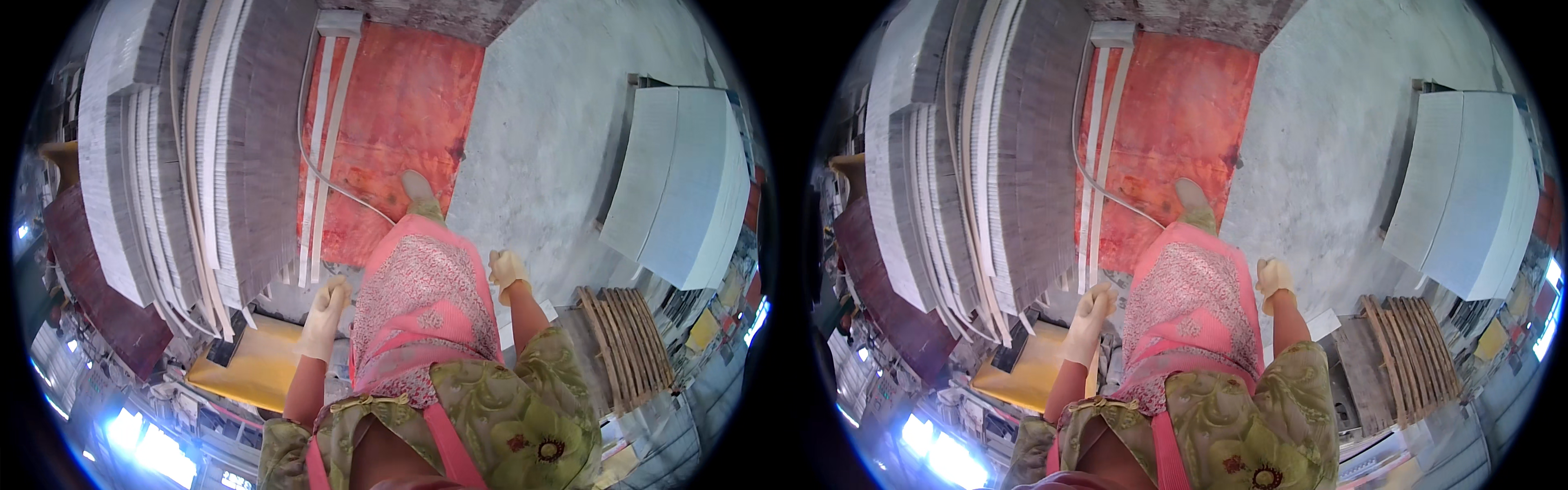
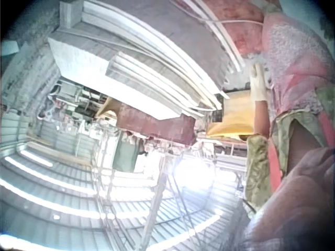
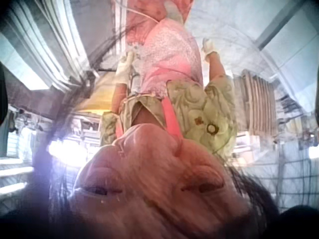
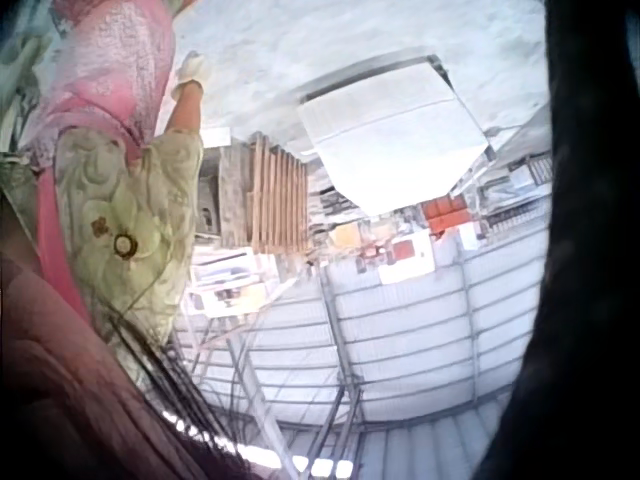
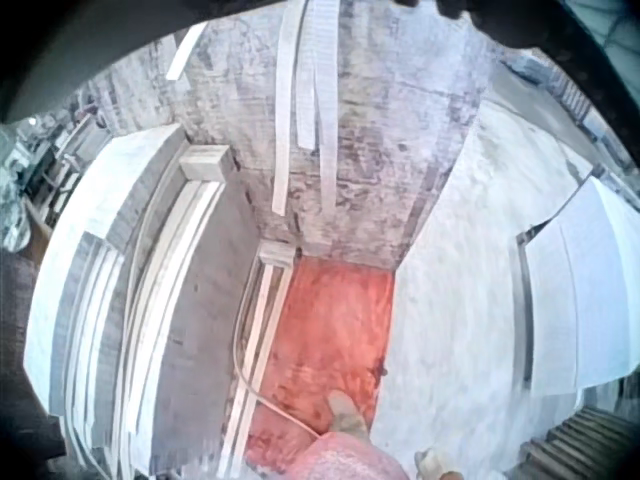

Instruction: The person picks up long white plastic strips and rubs them against a red sanding belt on a machine. They handle the strips one at a time, flip them, and place them on a red mat after sanding. The person repeats this process for several strips.

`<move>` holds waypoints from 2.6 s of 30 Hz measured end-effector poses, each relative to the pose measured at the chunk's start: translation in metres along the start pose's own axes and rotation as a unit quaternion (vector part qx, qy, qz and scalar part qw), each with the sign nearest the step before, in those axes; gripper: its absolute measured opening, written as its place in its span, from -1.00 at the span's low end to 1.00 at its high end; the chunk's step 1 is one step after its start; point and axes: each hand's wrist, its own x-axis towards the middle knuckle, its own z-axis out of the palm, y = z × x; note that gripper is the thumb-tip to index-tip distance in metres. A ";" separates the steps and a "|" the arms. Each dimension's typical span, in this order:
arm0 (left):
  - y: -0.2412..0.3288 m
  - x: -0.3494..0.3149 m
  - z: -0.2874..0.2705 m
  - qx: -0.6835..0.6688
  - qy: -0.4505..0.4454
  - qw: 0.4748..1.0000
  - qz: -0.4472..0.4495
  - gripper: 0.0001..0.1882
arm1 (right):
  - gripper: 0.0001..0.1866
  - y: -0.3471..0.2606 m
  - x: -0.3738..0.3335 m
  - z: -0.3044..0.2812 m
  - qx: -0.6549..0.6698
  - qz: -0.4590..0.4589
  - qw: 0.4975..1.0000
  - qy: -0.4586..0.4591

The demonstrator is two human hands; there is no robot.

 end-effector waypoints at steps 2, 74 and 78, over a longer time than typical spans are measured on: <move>-0.032 0.022 -0.009 0.018 -0.032 0.999 0.027 -0.52 | -0.54 0.030 0.012 0.026 0.009 0.013 1.000 0.021; -0.696 -0.087 -0.285 -0.445 0.436 0.770 0.134 -0.68 | -0.72 -0.084 -0.112 0.549 -0.313 -0.529 0.784 -0.088; -0.738 -0.071 -0.307 -0.544 0.402 0.726 0.121 -0.70 | -0.56 -0.111 -0.149 0.639 -0.246 -0.554 0.776 -0.177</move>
